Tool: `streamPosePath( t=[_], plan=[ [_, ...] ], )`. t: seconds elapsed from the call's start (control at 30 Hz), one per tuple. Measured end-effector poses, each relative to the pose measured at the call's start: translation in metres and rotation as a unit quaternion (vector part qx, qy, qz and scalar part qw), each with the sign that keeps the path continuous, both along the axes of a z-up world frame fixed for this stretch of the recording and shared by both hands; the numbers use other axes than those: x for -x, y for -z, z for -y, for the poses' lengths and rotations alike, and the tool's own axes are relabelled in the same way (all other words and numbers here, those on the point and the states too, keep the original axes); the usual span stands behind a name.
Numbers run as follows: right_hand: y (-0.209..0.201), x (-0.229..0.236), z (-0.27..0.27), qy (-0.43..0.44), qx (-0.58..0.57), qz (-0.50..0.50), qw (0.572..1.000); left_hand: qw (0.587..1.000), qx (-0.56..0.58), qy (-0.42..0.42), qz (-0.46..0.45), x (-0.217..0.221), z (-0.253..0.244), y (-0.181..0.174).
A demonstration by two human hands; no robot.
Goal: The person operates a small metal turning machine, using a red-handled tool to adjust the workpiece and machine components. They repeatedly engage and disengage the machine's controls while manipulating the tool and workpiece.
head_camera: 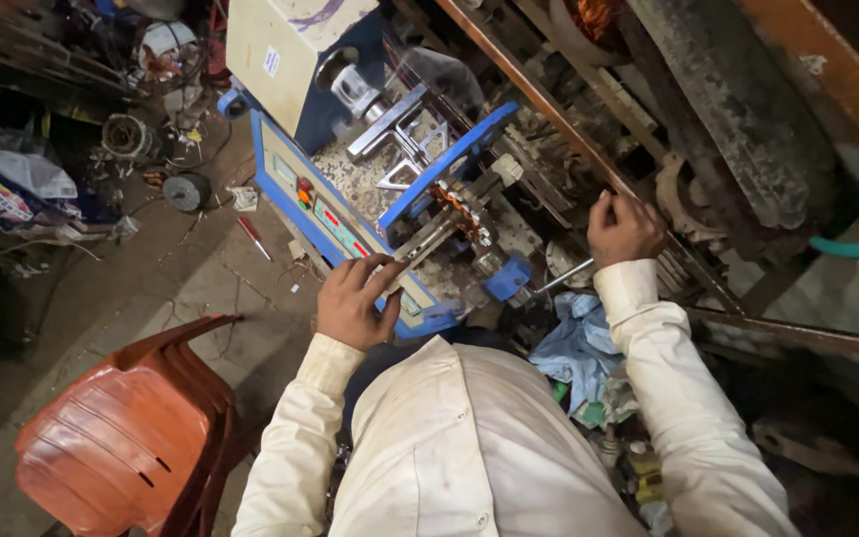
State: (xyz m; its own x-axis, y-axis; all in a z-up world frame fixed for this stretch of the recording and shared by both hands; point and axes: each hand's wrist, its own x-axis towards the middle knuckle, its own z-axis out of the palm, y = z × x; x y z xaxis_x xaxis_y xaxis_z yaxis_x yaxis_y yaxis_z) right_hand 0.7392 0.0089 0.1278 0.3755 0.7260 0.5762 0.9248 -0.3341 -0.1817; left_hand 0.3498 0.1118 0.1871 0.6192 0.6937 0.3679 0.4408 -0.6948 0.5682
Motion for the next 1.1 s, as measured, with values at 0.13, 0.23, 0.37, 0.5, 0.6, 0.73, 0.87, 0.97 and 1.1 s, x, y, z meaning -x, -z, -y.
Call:
streamPosePath(
  t=[0.13, 0.23, 0.37, 0.5, 0.6, 0.73, 0.87, 0.97, 1.1],
  plan=[
    [0.001, -0.002, 0.000, 0.002, -0.001, 0.021, 1.000, 1.000, -0.002, -0.008, 0.007, 0.000, 0.001, 0.005],
    [0.001, -0.001, 0.001, 0.015, 0.008, 0.014, 1.000, 1.000, -0.001, -0.004, 0.014, 0.001, 0.001, 0.008],
    [0.002, 0.001, 0.003, 0.013, 0.001, 0.019, 1.000, 1.000, 0.008, 0.022, 0.014, 0.003, -0.003, 0.009],
    [0.006, 0.001, 0.000, 0.059, 0.021, 0.043, 0.997, 0.999, 0.020, 0.037, 0.011, 0.006, -0.007, 0.007],
    [0.009, -0.001, -0.001, 0.063, 0.015, 0.060, 0.996, 0.998, 0.033, 0.057, 0.008, 0.008, -0.009, 0.006],
    [0.014, -0.001, -0.001, 0.074, 0.016, 0.071, 0.995, 0.996, 0.034, 0.088, 0.001, 0.011, -0.015, 0.002],
    [0.019, -0.004, -0.001, 0.094, 0.026, 0.074, 0.992, 0.993, 0.040, 0.094, -0.053, 0.013, -0.018, 0.000],
    [0.024, -0.006, 0.000, 0.100, 0.021, 0.081, 0.991, 0.991, 0.048, 0.103, -0.076, 0.015, -0.019, 0.000],
    [0.027, -0.007, -0.003, 0.114, 0.031, 0.099, 0.988, 0.991, 0.035, 0.110, -0.075, 0.014, -0.022, -0.002]
  ],
)
